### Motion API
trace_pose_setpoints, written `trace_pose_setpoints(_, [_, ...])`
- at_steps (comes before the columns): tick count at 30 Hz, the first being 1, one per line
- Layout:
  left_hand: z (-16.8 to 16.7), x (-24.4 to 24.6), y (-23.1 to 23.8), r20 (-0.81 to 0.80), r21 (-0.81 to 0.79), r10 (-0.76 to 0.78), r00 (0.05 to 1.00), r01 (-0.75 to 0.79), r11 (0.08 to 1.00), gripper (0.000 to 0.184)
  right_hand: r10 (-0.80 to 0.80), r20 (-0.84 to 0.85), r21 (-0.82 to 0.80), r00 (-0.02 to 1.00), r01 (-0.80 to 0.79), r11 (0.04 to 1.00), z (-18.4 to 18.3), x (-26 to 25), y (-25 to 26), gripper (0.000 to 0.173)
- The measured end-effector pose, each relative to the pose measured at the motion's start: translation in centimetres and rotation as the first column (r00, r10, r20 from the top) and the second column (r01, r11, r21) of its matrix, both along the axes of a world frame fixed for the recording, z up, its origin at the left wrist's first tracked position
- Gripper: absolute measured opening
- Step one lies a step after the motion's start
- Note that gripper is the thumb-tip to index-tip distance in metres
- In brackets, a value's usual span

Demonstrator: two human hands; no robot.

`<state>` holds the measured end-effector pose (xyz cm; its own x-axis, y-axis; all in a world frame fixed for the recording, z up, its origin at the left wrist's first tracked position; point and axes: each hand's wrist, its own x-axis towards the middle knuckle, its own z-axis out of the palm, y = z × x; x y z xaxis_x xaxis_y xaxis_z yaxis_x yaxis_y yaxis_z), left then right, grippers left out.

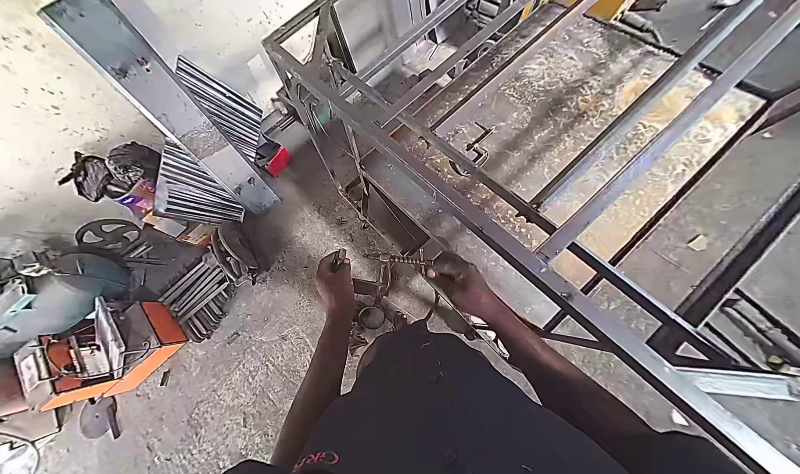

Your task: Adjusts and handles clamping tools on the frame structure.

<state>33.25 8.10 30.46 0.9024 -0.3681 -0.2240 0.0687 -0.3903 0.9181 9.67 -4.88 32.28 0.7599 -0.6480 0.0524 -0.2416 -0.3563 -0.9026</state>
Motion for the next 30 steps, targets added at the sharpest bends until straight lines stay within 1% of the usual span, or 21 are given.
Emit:
trace_pose_setpoints(2, [-0.2,0.6,0.1,-0.016,-0.016,0.015,1.000,-0.015,1.000,0.025,0.067,0.049,0.000,0.997,-0.068,0.998,0.9,-0.4,1.6,0.026])
trace_pose_setpoints(3, [-0.3,0.8,0.2,-0.020,-0.010,0.011,1.000,-0.011,1.000,0.025,0.077,0.084,-0.020,0.994,-0.075,0.997,1.7,-0.3,1.8,0.027])
trace_pose_setpoints(5, [-0.4,0.9,0.3,-0.011,0.006,-0.013,1.000,0.013,1.000,0.025,0.045,0.102,-0.108,0.994,-0.034,0.994,3.2,0.3,1.1,0.025])
trace_pose_setpoints(7, [-0.2,0.7,0.2,-0.009,0.016,-0.023,1.000,0.024,1.000,0.025,-0.004,0.042,-0.169,0.999,0.011,0.986,3.2,1.0,-0.8,0.021])
trace_pose_setpoints(8, [0.0,0.5,0.1,-0.023,0.008,-0.016,1.000,0.016,1.000,0.027,-0.013,0.004,-0.163,1.000,0.014,0.987,2.6,1.2,-1.5,0.020])
trace_pose_setpoints(10, [0.1,0.3,-0.1,-0.063,-0.033,0.022,0.998,-0.024,0.999,0.032,0.017,-0.036,-0.090,0.999,-0.020,0.996,1.0,0.8,-1.7,0.016])
trace_pose_setpoints(12, [0.0,0.6,-0.2,-0.084,-0.062,0.057,0.995,-0.062,0.996,0.039,0.085,0.000,0.006,0.996,-0.085,0.996,0.4,0.4,-0.2,0.019])
trace_pose_setpoints(13, [0.0,0.8,-0.2,-0.078,-0.061,0.066,0.995,-0.071,0.996,0.041,0.111,0.050,0.026,0.993,-0.113,0.993,0.6,0.3,0.7,0.022])
trace_pose_setpoints(15, [-0.2,1.0,-0.1,-0.051,-0.039,0.055,0.997,-0.057,0.998,0.041,0.105,0.133,0.014,0.985,-0.108,0.994,1.9,0.3,1.6,0.025])
trace_pose_setpoints(16, [-0.3,1.0,0.0,-0.044,-0.020,0.042,0.998,-0.042,0.999,0.042,0.064,0.140,0.000,0.988,-0.065,0.998,2.6,0.5,1.4,0.026])
trace_pose_setpoints(18, [-0.2,0.8,-0.1,-0.047,-0.017,0.013,0.999,-0.013,1.000,0.042,-0.030,0.121,-0.046,0.992,0.035,0.998,2.8,1.2,-0.2,0.024])
trace_pose_setpoints(19, [-0.1,0.6,-0.2,-0.062,-0.038,0.011,0.998,-0.013,0.999,0.041,-0.051,0.088,-0.062,0.995,0.057,0.996,2.3,1.3,-1.0,0.024])
trace_pose_setpoints(22, [0.3,0.3,-0.5,-0.109,-0.083,0.040,0.993,-0.049,0.995,0.040,-0.011,-0.007,-0.026,1.000,0.010,1.000,0.7,0.8,-0.7,0.016])
trace_pose_setpoints(23, [0.3,0.4,-0.5,-0.108,-0.084,0.050,0.993,-0.060,0.995,0.040,0.018,-0.012,0.003,1.000,-0.018,1.000,0.6,0.6,0.1,0.018])
trace_pose_setpoints(25, [0.3,0.7,-0.6,-0.097,-0.081,0.057,0.994,-0.065,0.995,0.041,0.078,0.073,0.020,0.994,-0.080,0.997,1.4,0.4,1.3,0.023])
trace_pose_setpoints(26, [0.1,0.7,-0.5,-0.093,-0.085,0.050,0.994,-0.057,0.995,0.041,0.077,0.120,0.011,0.990,-0.079,0.997,2.0,0.4,1.4,0.023])
trace_pose_setpoints(28, [-0.3,0.7,-0.4,-0.080,-0.100,0.026,0.996,-0.034,0.994,0.039,0.002,0.165,-0.013,0.986,0.000,1.000,2.8,0.8,0.7,0.024])
trace_pose_setpoints(30, [-0.3,0.6,-0.5,-0.076,-0.112,0.018,0.997,-0.026,0.993,0.037,-0.056,0.133,-0.056,0.989,0.064,0.996,2.5,1.1,-0.8,0.025])
